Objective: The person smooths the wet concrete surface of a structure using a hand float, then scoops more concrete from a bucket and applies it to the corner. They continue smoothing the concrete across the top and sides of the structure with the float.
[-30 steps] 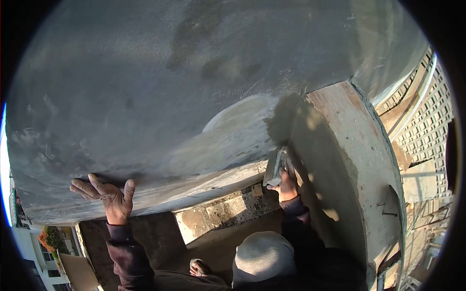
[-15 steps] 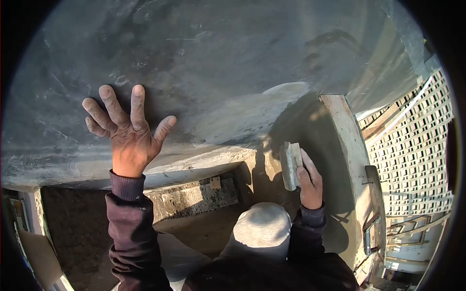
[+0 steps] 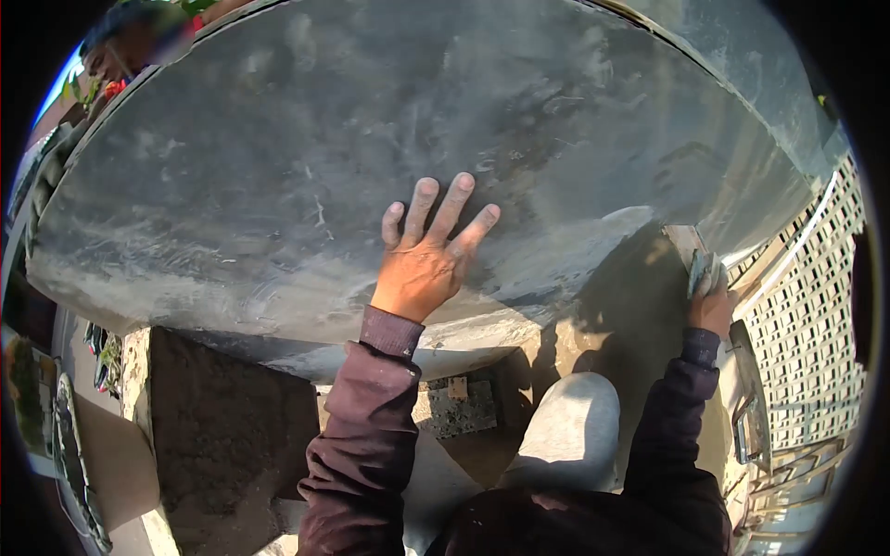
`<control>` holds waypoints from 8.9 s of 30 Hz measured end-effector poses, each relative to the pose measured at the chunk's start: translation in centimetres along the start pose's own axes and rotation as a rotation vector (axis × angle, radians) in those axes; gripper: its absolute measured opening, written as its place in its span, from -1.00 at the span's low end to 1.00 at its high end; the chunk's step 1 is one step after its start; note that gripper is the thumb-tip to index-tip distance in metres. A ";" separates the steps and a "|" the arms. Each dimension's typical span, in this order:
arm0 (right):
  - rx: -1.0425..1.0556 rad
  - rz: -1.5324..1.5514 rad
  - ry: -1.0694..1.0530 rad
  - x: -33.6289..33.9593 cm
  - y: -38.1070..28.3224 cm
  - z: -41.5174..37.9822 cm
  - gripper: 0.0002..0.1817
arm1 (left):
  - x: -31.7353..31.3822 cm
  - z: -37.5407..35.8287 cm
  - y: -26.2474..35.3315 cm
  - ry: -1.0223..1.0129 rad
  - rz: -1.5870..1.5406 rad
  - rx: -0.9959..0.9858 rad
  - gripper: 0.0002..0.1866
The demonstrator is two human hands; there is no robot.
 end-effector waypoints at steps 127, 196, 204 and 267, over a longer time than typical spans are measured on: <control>1.874 0.881 -0.414 29.9 -58.8 -10.0 -0.69 | 31.3 3.9 -17.2 0.342 -0.177 1.418 -0.25; 1.836 0.289 -0.758 25.0 -59.1 -8.5 -0.47 | 19.9 -23.1 -36.3 0.800 -0.500 2.405 -0.44; 1.815 0.310 -0.800 25.5 -59.5 -9.2 -0.52 | 23.7 -20.6 -38.1 0.942 -0.478 2.230 -0.34; 1.930 0.520 -0.623 29.3 -61.7 -11.7 -0.67 | 20.5 -27.8 -41.8 0.819 -0.548 2.334 -0.51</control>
Point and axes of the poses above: each hand's wrist, its own z-axis towards the middle knuckle, its own x-axis out of the back of the hand, y = z × x, the point moved 6 cm from there along z, towards the middle knuckle, and after that the axes turned 8 degrees about -y, right-handed, at the moved point
